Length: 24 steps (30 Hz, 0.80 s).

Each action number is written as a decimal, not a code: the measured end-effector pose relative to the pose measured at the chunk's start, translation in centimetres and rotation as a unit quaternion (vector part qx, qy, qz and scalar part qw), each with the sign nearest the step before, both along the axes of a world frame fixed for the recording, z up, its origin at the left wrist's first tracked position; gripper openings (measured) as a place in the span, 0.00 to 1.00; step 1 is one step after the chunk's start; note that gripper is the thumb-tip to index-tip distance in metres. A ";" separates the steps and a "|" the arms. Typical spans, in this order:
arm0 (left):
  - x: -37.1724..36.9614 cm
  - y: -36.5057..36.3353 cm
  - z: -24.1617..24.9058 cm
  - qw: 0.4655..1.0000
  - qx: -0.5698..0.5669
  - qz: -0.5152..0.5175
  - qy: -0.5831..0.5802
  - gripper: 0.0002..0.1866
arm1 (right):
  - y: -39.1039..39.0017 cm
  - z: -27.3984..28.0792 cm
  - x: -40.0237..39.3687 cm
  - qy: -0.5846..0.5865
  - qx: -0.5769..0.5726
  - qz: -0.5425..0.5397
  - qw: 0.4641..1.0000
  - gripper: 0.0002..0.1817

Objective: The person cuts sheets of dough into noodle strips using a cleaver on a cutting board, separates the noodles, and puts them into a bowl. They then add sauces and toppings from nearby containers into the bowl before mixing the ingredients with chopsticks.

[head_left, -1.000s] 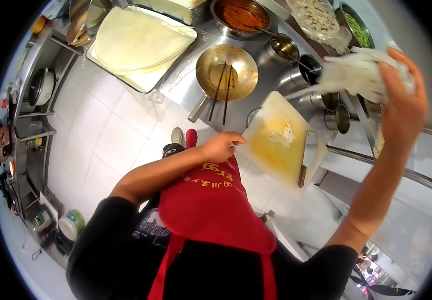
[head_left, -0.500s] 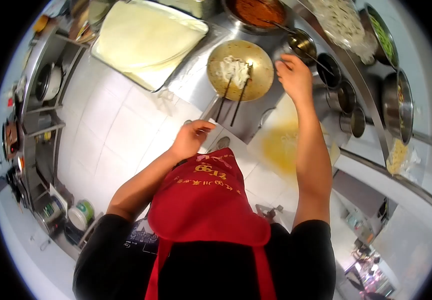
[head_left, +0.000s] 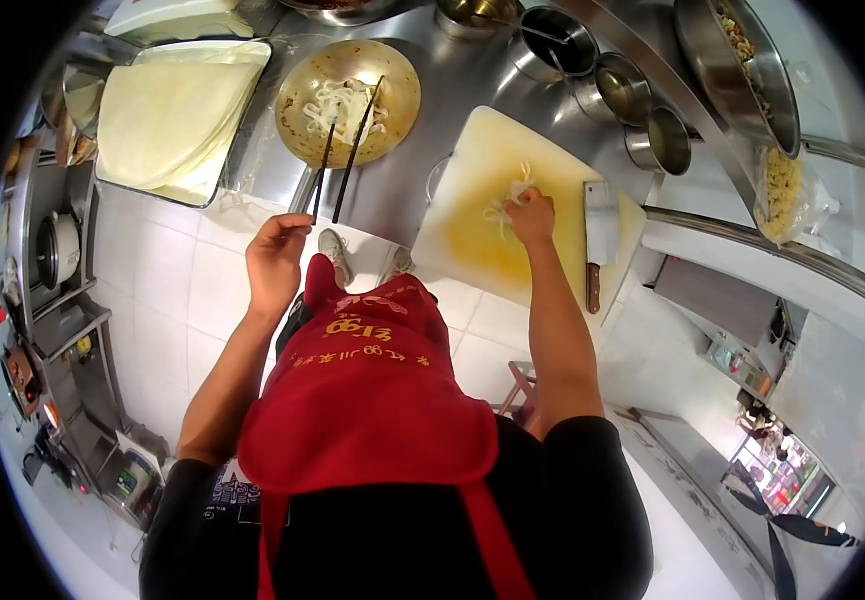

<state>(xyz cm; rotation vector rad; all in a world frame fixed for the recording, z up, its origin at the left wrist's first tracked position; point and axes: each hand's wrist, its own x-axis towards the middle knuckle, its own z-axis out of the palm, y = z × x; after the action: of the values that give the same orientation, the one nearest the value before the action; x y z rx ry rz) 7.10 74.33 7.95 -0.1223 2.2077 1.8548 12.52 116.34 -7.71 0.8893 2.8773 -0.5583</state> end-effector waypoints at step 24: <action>3.5 28.5 -12.8 0.821 -0.329 -0.392 0.253 0.23 | -3.4 28.1 -1.2 0.167 -0.276 -0.078 0.943 0.11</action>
<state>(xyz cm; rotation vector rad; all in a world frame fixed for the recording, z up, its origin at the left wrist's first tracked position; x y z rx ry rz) 10.55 102.85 -4.83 1.0971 2.5347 0.6736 11.32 112.89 20.37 0.9958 2.6643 -1.5696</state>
